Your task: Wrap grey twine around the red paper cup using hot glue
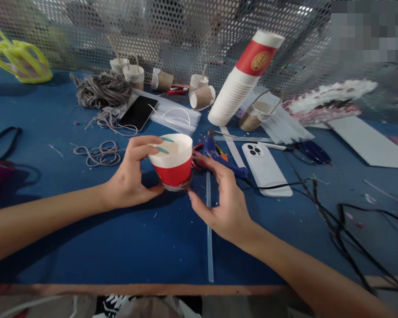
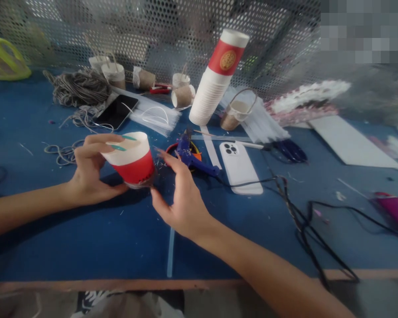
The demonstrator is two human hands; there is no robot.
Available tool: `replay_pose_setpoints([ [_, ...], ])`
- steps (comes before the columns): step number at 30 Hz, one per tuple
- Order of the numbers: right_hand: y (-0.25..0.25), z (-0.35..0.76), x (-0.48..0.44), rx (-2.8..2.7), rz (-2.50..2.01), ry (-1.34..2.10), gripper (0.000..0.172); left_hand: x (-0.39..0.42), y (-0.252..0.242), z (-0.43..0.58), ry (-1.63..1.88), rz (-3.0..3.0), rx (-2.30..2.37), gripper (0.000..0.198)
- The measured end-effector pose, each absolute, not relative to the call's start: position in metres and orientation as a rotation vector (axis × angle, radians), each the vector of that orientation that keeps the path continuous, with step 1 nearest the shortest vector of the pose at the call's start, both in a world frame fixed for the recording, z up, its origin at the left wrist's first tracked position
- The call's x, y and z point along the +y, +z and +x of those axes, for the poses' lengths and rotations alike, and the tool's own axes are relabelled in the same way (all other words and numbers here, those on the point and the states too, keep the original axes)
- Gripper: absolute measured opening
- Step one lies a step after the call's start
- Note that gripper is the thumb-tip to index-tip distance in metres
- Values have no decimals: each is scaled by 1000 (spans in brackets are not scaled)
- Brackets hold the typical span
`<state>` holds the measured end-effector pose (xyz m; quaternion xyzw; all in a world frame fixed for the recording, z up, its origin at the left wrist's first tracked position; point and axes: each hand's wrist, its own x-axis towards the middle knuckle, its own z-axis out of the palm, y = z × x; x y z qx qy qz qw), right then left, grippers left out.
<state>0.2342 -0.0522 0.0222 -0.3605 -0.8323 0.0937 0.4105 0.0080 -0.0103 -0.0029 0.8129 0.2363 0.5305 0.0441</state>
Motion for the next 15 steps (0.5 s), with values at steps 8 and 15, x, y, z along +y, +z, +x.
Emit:
replay_pose_setpoints([
  [8, 25, 233, -61, -2069, -933, 163, 35, -7, -9, 9, 1677, 2404, 918, 81],
  [15, 30, 236, -66, -2298, -726, 68, 40, -2, -14, 7, 1768, 2309, 912, 78],
])
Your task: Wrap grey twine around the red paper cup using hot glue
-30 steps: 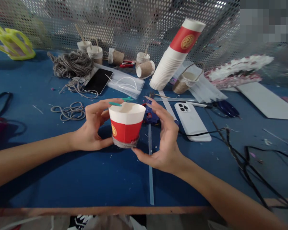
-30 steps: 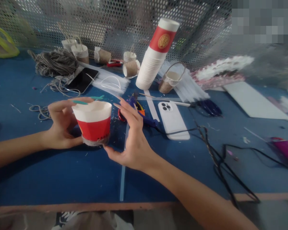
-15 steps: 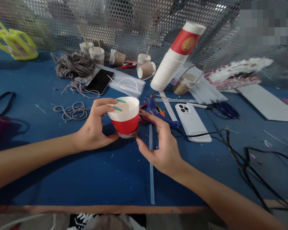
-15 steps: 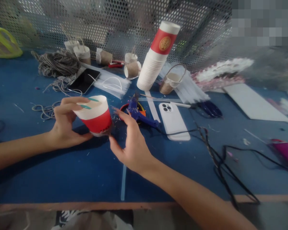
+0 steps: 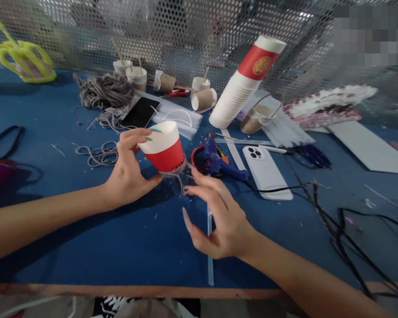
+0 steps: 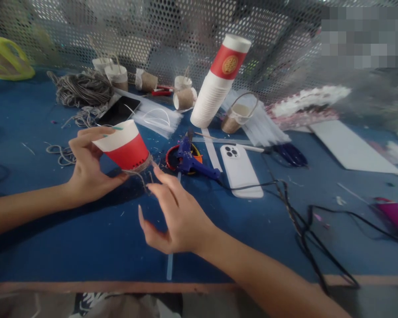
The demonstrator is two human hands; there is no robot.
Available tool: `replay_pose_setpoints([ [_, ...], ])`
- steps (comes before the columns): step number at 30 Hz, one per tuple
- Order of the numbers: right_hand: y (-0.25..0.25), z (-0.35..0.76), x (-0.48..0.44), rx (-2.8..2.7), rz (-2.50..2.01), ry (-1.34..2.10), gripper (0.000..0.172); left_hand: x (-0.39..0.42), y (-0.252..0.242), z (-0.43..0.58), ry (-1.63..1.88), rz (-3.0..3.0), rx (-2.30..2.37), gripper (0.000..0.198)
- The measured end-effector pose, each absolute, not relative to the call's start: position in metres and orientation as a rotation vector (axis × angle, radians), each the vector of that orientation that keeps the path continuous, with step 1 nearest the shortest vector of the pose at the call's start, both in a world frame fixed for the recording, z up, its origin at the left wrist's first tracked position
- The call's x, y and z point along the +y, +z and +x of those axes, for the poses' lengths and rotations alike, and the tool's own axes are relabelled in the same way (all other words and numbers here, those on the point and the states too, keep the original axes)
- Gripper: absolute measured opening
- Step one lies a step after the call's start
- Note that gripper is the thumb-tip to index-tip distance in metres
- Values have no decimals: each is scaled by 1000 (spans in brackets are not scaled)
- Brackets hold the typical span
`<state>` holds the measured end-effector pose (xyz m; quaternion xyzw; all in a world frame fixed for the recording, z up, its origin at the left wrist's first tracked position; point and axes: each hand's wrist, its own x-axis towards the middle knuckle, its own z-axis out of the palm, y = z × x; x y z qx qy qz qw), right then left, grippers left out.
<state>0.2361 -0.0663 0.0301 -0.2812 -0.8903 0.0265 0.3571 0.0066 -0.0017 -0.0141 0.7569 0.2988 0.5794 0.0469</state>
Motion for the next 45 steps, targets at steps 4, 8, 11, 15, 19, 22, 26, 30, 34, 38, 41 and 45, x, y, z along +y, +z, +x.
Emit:
replay_pose_setpoints([
  [4, 34, 239, -69, -2382, -506, -147, 40, -4, -14, 9, 1734, 2174, 945, 79],
  [8, 39, 244, -69, -2435, -254, -185, 25, -5, -13, 11, 1658, 2106, 980, 85],
  [11, 45, 251, -62, -2452, -139, -203, 13, -3, -14, 11, 1655, 2114, 925, 84],
  [15, 46, 261, -43, -2259, -286, -332, 22, -1, -14, 10, 1631, 2097, 867, 83],
  [19, 39, 269, -32, -2107, -483, -69, 22, -3, -12, 9, 1642, 2092, 867, 80],
  [22, 35, 273, -29, -1971, -688, 58, 12, -3, -10, 8, 1675, 2103, 868, 77],
  [26, 38, 276, -21, -1906, -856, -116, 12, -2, -9, 7, 1668, 2118, 817, 77],
  [30, 43, 289, -3, -1948, -1030, -243, 16, -2, -10, 7, 1642, 2111, 818, 82],
  [34, 41, 311, 13, -2338, -1210, -192, 52, -1, -14, 7, 1592, 2067, 746, 91],
  [38, 40, 319, 13, -2565, -1384, 8, 54, -1, -16, 8, 1585, 2038, 703, 95],
  [41, 42, 309, 5, -2600, -1552, -60, 54, -3, -13, 8, 1564, 2036, 685, 91],
  [45, 38, 290, 3, -2557, -1714, -282, 38, -5, -10, 9, 1558, 2055, 685, 88],
])
